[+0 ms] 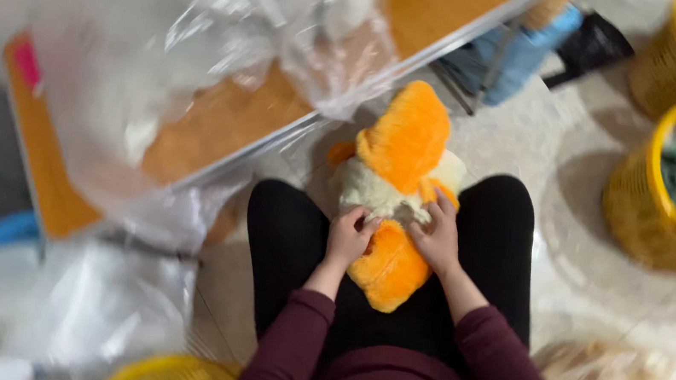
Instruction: The person sits on the floor and stuffs a large orange and white plush toy with white filling material. They repeatedly reach for filling, push it into the opening, and adjust the toy's shape.
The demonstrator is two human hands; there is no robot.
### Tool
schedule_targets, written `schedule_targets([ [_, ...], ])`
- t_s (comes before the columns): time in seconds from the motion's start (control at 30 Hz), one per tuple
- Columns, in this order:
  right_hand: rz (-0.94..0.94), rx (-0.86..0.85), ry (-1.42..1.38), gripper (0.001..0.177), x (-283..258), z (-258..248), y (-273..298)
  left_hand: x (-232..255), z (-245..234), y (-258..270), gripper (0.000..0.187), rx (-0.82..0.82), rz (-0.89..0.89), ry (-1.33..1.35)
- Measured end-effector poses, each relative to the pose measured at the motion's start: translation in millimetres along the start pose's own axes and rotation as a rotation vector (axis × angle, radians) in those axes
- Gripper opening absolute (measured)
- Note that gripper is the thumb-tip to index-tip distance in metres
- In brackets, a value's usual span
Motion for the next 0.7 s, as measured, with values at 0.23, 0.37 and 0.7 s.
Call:
schedule_targets([
  [0.23, 0.162, -0.002, -0.252, 0.030, 5, 6, -8, 5, -6, -1, 0.026, 0.055, 0.017, 0.037],
  [0.37, 0.019, 0.011, -0.110, 0.023, 11, 4, -7, 9, -7, 0, 0.027, 0.098, 0.107, 0.044],
  [0.7, 0.035, -0.011, -0.094, 0.027, 2, 3, -4, 7, -10, 2, 0.032, 0.125, 0.171, 0.003],
])
Point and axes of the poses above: each hand's wrist, its own y-axis away from the middle knuckle, its own z-axis out of the palm, x = y × z, the point moved 6 cm from there along -y, towards the middle knuckle, and after that the axes turned 13 degrees about x, right-handed, at the moved point
